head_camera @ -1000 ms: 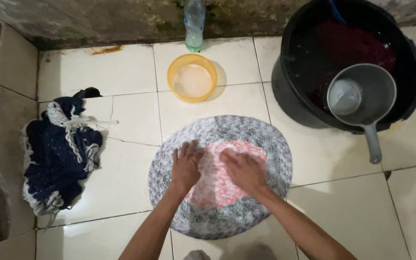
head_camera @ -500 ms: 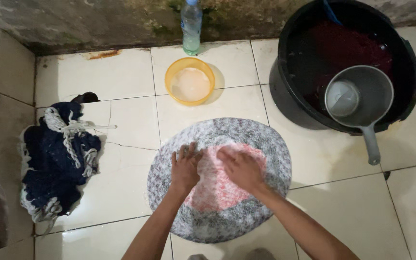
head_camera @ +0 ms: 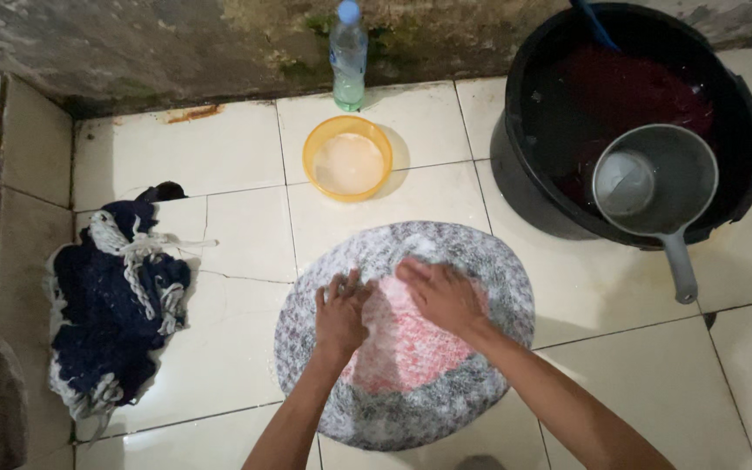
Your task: The person scrubs a rug on the floor using a bar of soap.
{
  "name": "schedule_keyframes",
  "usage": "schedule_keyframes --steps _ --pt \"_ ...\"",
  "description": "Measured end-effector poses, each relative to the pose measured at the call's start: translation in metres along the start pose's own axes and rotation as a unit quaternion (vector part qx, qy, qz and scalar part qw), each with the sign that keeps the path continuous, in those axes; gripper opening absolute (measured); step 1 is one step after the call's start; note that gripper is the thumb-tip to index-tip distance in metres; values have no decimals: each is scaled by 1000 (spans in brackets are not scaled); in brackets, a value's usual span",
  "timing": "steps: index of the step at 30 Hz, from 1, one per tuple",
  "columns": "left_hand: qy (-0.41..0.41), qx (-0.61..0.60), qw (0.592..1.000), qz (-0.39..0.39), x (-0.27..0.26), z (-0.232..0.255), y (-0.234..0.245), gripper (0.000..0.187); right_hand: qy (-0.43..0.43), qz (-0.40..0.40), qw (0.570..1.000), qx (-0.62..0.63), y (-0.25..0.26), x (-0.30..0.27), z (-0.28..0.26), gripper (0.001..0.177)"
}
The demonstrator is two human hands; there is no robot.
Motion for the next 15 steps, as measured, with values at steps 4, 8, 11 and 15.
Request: schedule_keyframes --steps 4,8,11,15 --pt "-15 5 1000 25 4 2 1 86 -144 -57 986 68 -14 26 36 45" --pt "-12 11 1000 8 2 1 1 86 -122 63 989 58 14 50 7 38" --pt "-5 -2 1000 -3 3 1 4 88 -76 -47 989 117 13 43 -14 37" --pt "-9 7 1000 4 0 1 3 82 -133 -90 976 144 20 37 20 31"
Point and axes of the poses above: each hand's wrist, its own x-axis towards the middle knuckle, its own y-axis out of the back of the hand, z = x × y, the point moved 9 cm from there along x, towards the middle knuckle, and after that the axes turned 11 degrees about y, right-handed, at the moved point
